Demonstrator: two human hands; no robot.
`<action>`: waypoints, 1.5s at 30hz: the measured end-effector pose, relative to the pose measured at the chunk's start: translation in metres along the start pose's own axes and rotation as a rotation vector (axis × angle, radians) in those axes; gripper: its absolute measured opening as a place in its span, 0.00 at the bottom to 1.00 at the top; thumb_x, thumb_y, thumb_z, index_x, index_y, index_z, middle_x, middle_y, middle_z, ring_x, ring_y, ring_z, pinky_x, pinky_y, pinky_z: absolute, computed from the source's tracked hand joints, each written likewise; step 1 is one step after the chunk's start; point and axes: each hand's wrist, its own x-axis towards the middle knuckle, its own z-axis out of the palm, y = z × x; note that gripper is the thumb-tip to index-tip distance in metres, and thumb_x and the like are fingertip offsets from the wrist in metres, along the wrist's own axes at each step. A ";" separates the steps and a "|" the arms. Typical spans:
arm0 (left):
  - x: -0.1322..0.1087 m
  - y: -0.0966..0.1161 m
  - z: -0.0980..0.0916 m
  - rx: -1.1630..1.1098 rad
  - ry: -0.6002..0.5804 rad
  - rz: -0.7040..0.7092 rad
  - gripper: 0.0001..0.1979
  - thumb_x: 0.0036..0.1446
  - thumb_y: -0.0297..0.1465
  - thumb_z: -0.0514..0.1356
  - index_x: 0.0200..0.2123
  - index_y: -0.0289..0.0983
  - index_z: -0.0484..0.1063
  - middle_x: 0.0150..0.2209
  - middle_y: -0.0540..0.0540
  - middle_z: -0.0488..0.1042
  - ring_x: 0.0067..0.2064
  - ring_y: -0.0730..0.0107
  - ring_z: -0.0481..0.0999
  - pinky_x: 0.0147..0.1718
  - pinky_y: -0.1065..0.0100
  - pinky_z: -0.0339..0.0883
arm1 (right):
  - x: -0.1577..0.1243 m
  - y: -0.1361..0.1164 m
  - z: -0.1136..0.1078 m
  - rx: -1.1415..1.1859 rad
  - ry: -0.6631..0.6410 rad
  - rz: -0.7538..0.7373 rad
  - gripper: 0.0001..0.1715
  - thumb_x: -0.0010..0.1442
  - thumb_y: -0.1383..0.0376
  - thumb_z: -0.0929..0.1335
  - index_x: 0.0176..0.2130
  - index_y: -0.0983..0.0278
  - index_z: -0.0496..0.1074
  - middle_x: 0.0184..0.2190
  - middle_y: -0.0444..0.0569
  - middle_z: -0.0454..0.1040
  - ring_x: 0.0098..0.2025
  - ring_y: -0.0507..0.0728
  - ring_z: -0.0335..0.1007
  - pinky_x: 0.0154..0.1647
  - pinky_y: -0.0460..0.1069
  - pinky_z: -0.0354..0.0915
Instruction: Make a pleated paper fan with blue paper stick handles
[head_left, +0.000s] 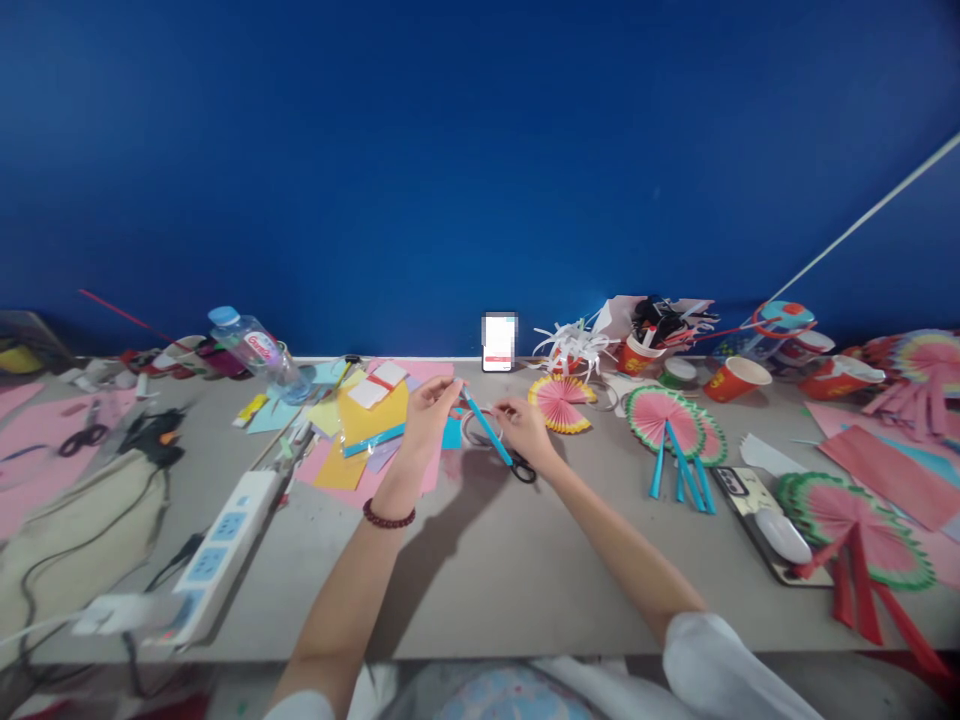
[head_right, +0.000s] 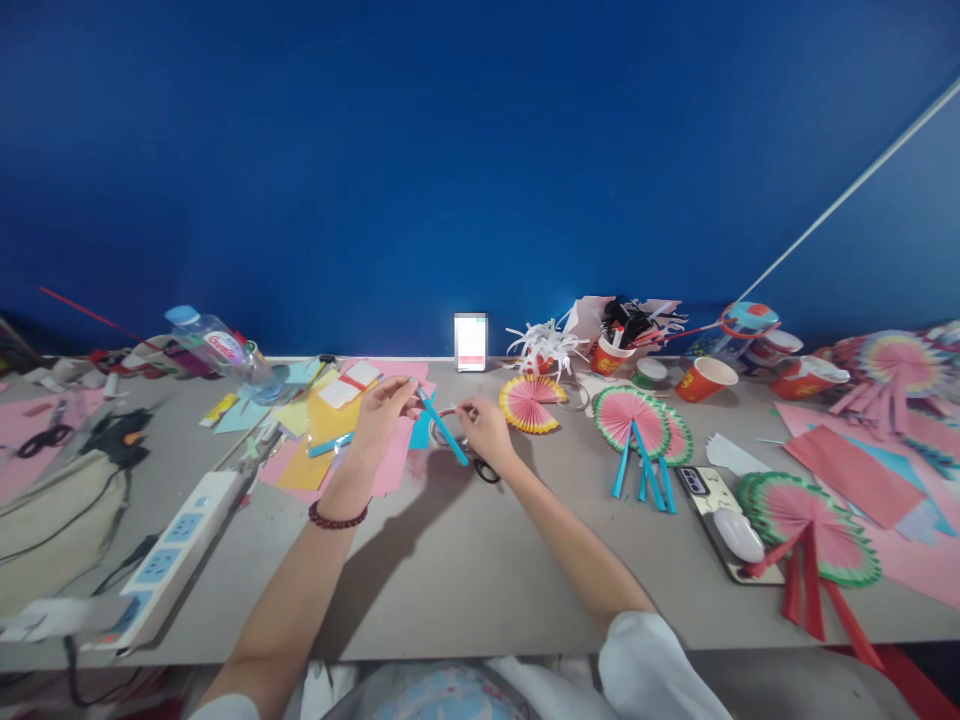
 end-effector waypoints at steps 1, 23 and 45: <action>0.000 0.000 0.000 -0.002 0.012 -0.008 0.15 0.46 0.42 0.64 0.29 0.35 0.75 0.31 0.45 0.76 0.27 0.72 0.73 0.23 0.75 0.67 | 0.003 -0.003 -0.005 0.110 0.050 0.034 0.10 0.56 0.61 0.65 0.30 0.64 0.73 0.29 0.49 0.74 0.31 0.54 0.68 0.35 0.48 0.64; -0.011 -0.006 0.017 -0.057 -0.036 -0.009 0.16 0.47 0.42 0.64 0.31 0.35 0.75 0.27 0.47 0.76 0.28 0.68 0.77 0.26 0.71 0.71 | -0.012 -0.050 -0.030 0.216 0.031 -0.040 0.12 0.55 0.58 0.67 0.26 0.64 0.71 0.27 0.47 0.72 0.29 0.52 0.65 0.31 0.48 0.62; -0.017 0.001 0.019 -0.024 -0.073 0.028 0.15 0.48 0.42 0.63 0.33 0.35 0.76 0.28 0.46 0.76 0.29 0.68 0.77 0.26 0.71 0.70 | -0.012 -0.049 -0.029 0.270 0.000 0.025 0.12 0.53 0.58 0.68 0.25 0.64 0.70 0.25 0.45 0.72 0.26 0.51 0.65 0.29 0.46 0.61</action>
